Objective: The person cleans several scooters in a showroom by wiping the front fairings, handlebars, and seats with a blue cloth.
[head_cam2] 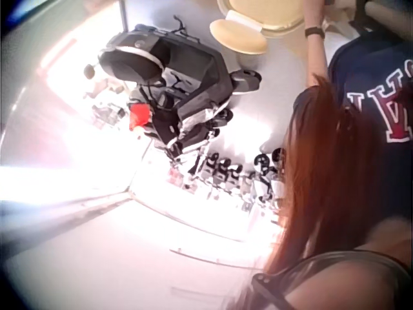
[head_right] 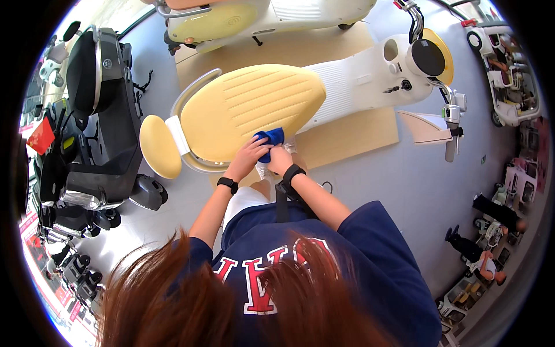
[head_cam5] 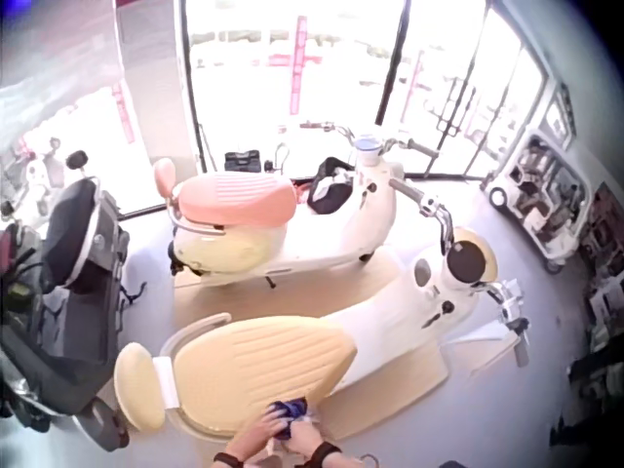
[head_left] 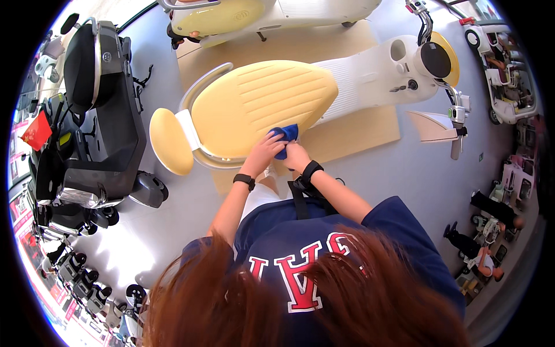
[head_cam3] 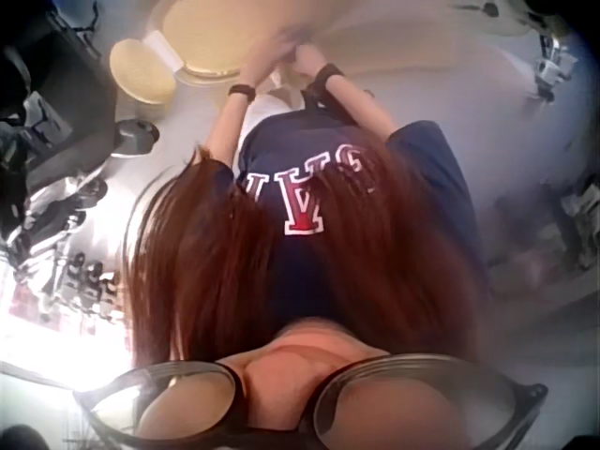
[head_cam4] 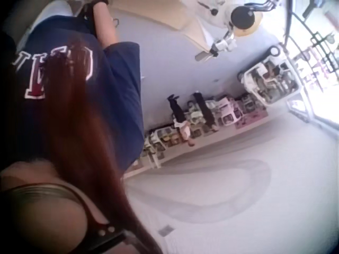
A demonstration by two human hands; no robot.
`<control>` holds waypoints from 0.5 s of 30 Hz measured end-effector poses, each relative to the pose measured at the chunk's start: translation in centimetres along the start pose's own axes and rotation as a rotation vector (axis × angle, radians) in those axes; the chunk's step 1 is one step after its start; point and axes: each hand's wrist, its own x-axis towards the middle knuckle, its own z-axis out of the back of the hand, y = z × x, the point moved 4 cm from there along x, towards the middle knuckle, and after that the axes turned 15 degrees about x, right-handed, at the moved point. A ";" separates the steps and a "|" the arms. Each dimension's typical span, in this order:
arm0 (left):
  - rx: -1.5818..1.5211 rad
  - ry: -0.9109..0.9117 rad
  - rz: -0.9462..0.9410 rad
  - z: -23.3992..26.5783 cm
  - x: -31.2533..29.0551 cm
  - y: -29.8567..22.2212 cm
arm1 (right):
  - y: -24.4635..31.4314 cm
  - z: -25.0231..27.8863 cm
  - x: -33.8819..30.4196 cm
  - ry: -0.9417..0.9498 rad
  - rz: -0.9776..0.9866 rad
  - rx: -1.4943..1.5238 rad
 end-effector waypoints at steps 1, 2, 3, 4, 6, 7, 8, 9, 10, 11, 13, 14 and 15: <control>0.031 0.021 0.026 0.5 -2.2 0.2 | 1.7 -1.1 -0.4 -0.010 0.090 0.035; 0.036 0.018 0.045 1.4 -4.4 0.5 | 3.8 -2.3 -0.5 0.080 0.051 -0.016; 0.049 0.024 0.080 2.1 -6.2 0.8 | 4.8 -3.5 -0.4 0.118 0.063 -0.054; 0.062 0.030 0.116 2.7 -8.0 1.1 | 5.8 -4.8 -0.2 0.157 0.076 -0.092; 0.036 0.014 0.259 2.8 -12.3 2.2 | 8.3 -7.0 0.1 0.142 0.203 -0.247; 0.005 -0.001 0.394 2.8 -14.6 3.0 | 9.9 -8.0 0.2 0.120 0.245 -0.236; -0.069 0.023 0.583 2.9 -16.6 3.8 | 11.0 -9.0 0.5 0.092 0.282 -0.226; -0.115 -0.063 0.671 3.9 -18.2 3.9 | 12.3 -9.8 0.7 0.103 0.381 -0.196; -0.161 -0.150 0.757 4.9 -19.6 3.9 | 13.5 -11.1 0.9 0.164 0.450 -0.257; -0.158 -0.154 0.760 5.2 -20.7 4.1 | 14.5 -12.5 1.1 0.179 0.505 -0.321; -0.011 -0.115 0.827 5.3 -22.5 4.4 | 15.9 -14.8 1.4 0.202 0.553 -0.422; -0.010 -0.117 0.837 5.4 -23.1 4.3 | 16.7 -15.6 1.4 0.218 0.554 -0.457; 0.003 -0.107 0.846 5.4 -23.5 4.4 | 17.1 -16.0 1.5 0.297 0.481 -0.494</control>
